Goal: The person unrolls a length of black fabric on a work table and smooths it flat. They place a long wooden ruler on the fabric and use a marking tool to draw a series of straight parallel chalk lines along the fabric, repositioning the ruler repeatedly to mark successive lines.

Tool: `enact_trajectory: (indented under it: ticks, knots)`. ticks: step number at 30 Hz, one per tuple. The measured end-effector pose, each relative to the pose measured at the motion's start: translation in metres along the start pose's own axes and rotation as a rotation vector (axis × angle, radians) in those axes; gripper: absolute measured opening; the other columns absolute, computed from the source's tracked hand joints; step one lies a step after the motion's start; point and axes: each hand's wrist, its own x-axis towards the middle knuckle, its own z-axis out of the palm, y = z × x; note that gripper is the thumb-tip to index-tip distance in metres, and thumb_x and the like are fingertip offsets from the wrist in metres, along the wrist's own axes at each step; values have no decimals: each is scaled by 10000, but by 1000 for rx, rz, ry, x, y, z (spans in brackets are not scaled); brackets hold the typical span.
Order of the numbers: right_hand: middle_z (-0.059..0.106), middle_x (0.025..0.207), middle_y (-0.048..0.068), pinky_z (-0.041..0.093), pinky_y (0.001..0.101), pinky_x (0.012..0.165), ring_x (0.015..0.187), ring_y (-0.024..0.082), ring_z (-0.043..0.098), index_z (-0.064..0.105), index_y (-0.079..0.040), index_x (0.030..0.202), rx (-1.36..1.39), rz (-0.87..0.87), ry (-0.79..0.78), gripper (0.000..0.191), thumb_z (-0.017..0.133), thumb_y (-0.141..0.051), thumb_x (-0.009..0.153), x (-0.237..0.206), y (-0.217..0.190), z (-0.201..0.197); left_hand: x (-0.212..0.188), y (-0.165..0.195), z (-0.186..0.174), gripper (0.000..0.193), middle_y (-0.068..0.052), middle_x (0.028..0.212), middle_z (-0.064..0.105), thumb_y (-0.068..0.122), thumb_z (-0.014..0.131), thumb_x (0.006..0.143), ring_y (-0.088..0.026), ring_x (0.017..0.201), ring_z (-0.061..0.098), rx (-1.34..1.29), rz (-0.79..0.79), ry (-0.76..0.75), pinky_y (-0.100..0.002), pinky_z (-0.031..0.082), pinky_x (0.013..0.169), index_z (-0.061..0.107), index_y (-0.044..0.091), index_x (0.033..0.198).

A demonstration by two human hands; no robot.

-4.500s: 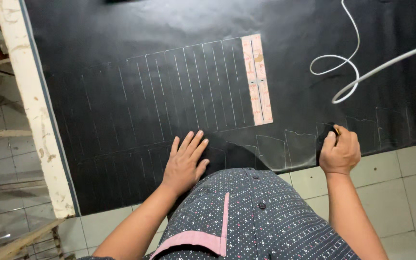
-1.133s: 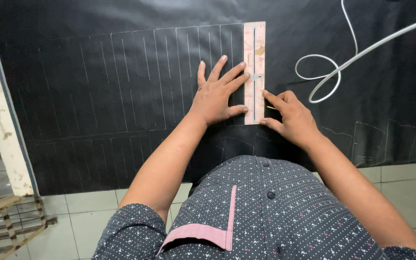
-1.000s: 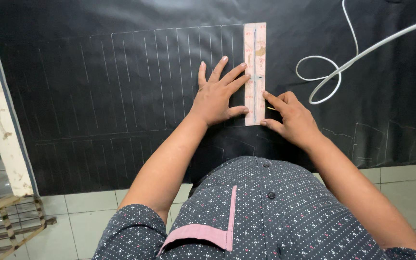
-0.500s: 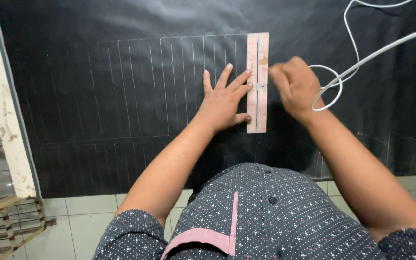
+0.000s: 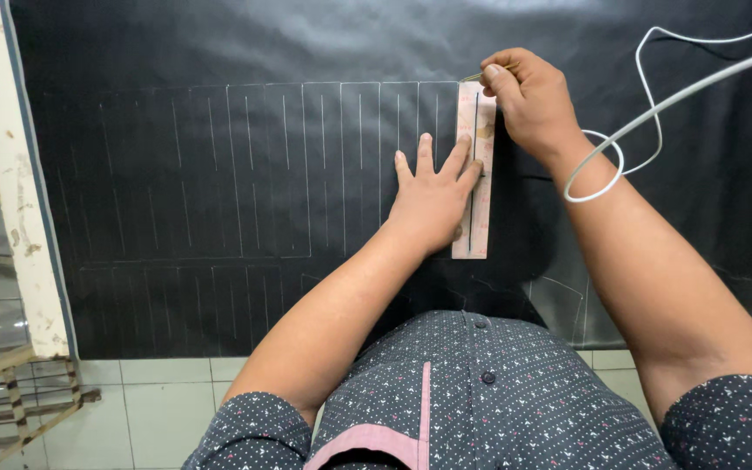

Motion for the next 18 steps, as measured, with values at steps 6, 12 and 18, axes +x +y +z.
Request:
enact_trajectory:
  ticks: [6,12,18]
  knots:
    - [737,1017,166,543,421,791,913,344,700,740,-19,1110,-523,-181,5,184,649,-179,1104,-4,-5,-11,0,0,1,960,-98,1646,208,275,883,667,-571,1463,208,-6,-3,-12,-812,251,1074,414,196,1501]
    - [724,1044,173,550,457,839,949,386,688,717,-22,1100,-656,-263,54,147,665,-159,1101,-12,-6,-26,1,0,2,936,-105,1649,207,253,867,683,-573,1465,195,0,5,11,-818,249,1071,420,197,1503]
    - [708,1037,154,552,456,847,946,379,683,706,-28,1089,-696,-368,63,109,680,-133,1080,-22,-13,-20,2,0,0,963,-107,1644,194,248,871,665,-575,1461,177,-14,1,-16,-813,240,1073,411,195,1508]
